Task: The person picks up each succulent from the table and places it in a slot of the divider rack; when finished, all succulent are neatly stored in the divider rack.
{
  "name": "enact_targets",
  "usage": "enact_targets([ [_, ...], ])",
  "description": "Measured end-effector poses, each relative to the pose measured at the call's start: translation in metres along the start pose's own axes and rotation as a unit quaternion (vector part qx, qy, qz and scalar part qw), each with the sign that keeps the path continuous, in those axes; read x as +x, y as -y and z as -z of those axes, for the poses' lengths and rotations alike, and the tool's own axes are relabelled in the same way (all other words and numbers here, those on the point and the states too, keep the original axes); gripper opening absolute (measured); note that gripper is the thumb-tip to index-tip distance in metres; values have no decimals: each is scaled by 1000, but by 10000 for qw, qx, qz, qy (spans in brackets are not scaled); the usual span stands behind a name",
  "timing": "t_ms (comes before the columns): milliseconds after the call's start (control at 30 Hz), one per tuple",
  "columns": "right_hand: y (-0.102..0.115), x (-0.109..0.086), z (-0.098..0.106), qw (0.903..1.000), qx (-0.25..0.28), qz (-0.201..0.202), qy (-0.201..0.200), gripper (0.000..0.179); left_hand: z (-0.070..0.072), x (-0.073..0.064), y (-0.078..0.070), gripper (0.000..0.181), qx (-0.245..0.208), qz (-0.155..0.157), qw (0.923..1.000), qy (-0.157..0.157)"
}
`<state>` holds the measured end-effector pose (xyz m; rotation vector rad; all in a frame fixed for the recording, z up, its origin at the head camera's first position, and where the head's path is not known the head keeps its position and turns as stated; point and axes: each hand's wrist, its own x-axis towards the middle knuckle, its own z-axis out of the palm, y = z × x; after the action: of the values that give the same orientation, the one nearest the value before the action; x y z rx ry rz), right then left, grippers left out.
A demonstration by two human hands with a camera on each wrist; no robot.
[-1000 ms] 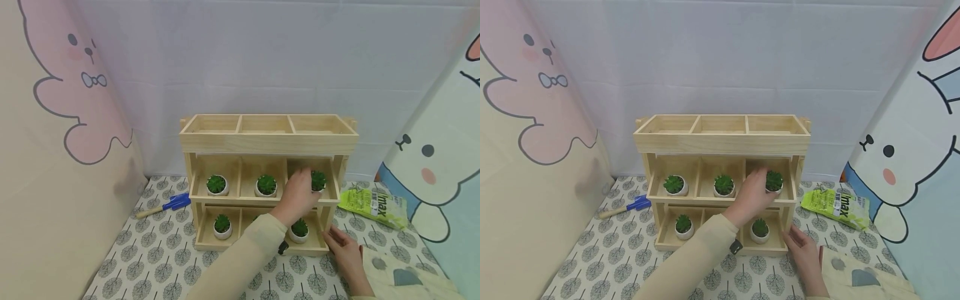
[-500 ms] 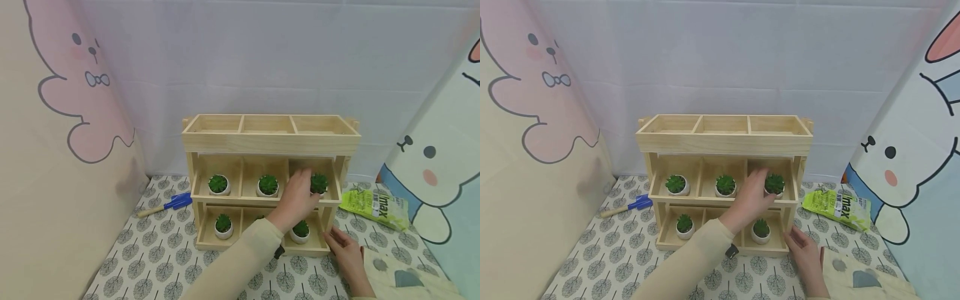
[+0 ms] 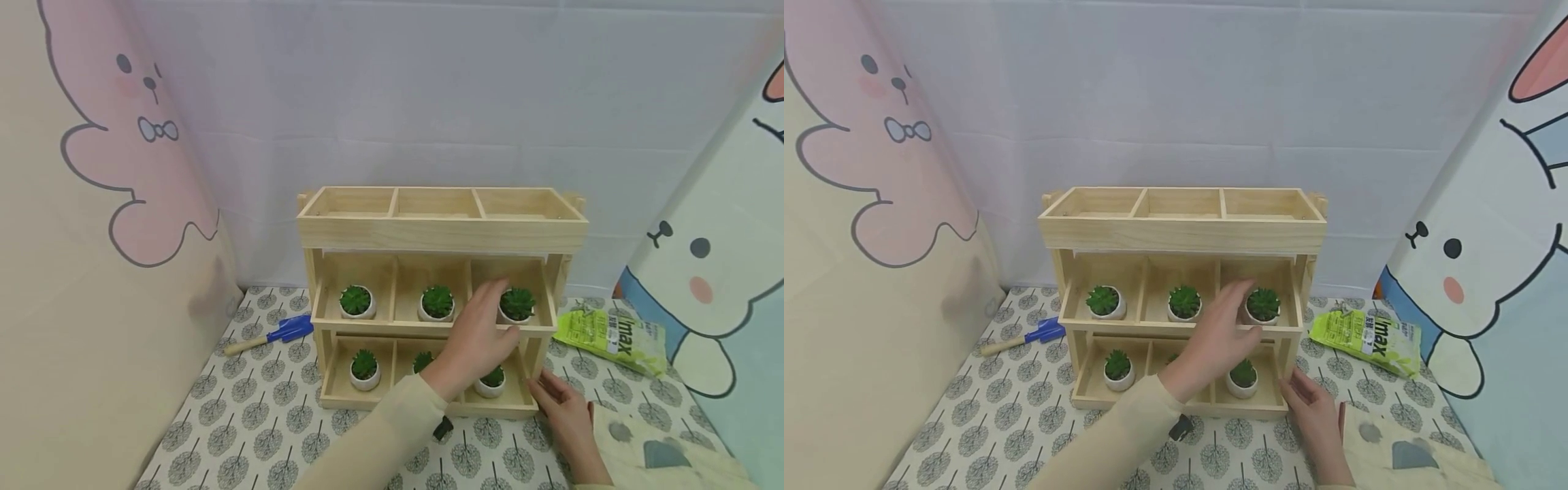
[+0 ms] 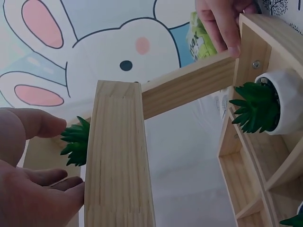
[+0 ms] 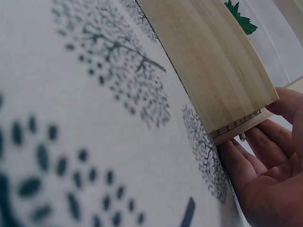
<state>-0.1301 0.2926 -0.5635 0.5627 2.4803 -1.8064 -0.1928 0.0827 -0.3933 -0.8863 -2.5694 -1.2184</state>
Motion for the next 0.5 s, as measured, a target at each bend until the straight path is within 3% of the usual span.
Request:
enact_targets([
  [500,0,2,-1,9999,-98,36,-47,75,9,-40,6,67,-779,-212,9964,-244],
])
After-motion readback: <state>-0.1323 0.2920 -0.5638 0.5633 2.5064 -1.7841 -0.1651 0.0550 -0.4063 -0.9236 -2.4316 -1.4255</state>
